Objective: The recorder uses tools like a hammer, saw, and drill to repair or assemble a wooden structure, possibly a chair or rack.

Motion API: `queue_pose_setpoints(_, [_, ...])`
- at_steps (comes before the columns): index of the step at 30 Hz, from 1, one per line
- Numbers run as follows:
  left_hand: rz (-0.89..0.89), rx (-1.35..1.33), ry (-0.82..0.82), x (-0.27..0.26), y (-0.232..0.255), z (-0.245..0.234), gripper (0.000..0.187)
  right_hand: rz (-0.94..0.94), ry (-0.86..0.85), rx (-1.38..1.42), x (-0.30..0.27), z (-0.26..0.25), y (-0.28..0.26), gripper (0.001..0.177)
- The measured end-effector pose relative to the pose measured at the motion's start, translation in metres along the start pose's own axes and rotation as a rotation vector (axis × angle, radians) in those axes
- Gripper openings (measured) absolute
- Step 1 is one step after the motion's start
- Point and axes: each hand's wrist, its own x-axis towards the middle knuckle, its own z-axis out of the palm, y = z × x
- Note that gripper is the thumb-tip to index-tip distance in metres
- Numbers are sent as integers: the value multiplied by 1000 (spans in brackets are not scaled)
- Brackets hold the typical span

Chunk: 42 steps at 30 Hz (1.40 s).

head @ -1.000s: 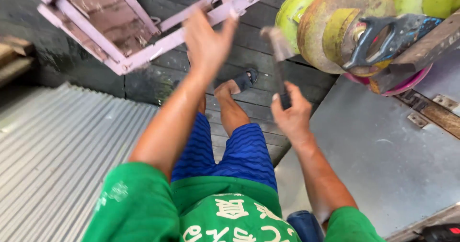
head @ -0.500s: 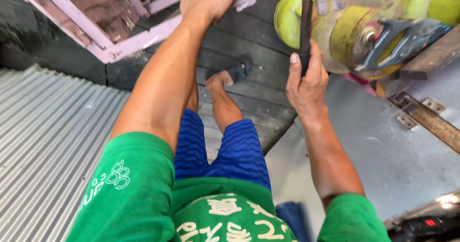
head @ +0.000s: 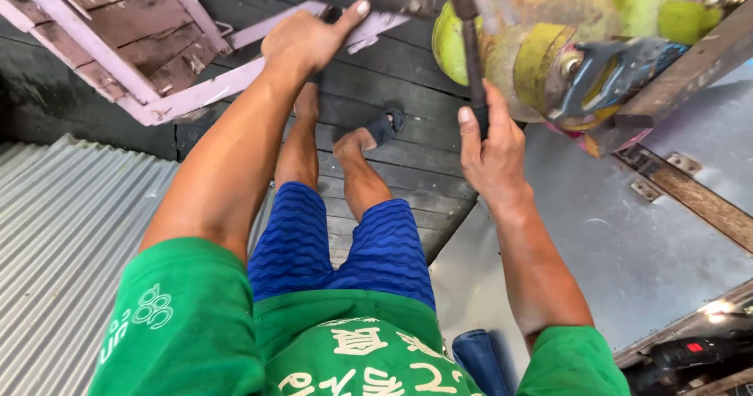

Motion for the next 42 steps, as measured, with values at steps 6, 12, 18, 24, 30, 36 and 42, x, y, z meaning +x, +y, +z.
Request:
queue_pose_setpoints(6, [-21,15,-34,-14,-14,-22,114,-204,-18,4,7,-20,-54,42])
queue_pose_setpoints(12, [-25,103,-80,-17,-12,-40,116,-134,-122,-150,15,-4,-63,45])
queue_pose_setpoints(18, [60,66,16,-9,-25,-40,111,-245,-12,-189,16,-22,-72,44])
queue_pose_setpoints(24, [36,71,-18,-12,-16,-52,113,-189,42,-113,15,-12,-58,45])
queue_pose_setpoints(30, [99,80,59,4,-25,-44,117,-238,-92,-242,32,-16,-51,41])
queue_pose_setpoints(36, [34,58,-24,-11,-15,-49,115,36,73,122,24,-25,-74,46])
queue_pose_setpoints(42, [16,98,17,-7,-22,-37,116,-6,-410,-358,42,-29,-56,40])
